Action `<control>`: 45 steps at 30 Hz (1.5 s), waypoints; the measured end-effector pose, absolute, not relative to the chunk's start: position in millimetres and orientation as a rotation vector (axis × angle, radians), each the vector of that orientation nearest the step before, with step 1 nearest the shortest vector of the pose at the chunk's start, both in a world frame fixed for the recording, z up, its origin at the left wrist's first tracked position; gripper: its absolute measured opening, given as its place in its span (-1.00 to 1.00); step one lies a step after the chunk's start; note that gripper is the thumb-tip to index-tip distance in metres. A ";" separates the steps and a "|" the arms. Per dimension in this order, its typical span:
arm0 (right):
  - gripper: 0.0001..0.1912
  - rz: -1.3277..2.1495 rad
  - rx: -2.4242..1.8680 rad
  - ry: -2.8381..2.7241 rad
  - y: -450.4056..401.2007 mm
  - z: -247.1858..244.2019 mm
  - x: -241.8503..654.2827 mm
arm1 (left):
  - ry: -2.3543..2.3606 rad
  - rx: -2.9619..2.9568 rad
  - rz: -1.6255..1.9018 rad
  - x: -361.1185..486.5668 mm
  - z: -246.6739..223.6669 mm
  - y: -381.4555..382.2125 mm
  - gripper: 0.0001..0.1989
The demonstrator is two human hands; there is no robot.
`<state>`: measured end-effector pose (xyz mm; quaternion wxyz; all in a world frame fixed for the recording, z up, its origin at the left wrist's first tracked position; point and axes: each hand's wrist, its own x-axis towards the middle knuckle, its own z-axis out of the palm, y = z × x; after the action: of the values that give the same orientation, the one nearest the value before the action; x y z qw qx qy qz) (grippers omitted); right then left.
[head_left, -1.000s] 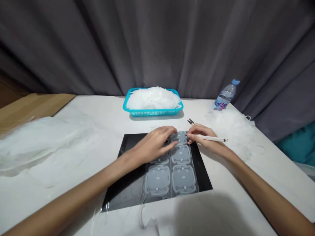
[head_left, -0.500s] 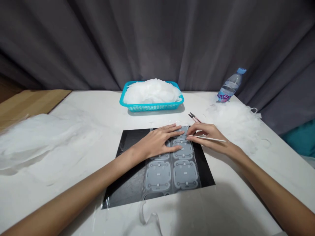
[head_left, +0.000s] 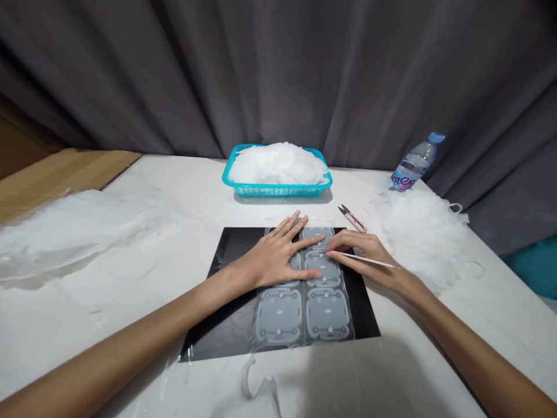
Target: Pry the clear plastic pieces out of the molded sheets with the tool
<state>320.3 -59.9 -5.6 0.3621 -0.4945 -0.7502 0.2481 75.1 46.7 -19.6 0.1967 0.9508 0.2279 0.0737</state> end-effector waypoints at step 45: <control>-0.93 0.605 -1.210 -1.961 -57.4 -17.5 304.6 | 0.745 2.657 0.099 65.9 -10.3 37.9 -0.12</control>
<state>304.6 -57.4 -17.5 0.3705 -0.4718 -0.7645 0.2359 65.9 37.9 -10.3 0.1890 0.9449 0.2648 0.0354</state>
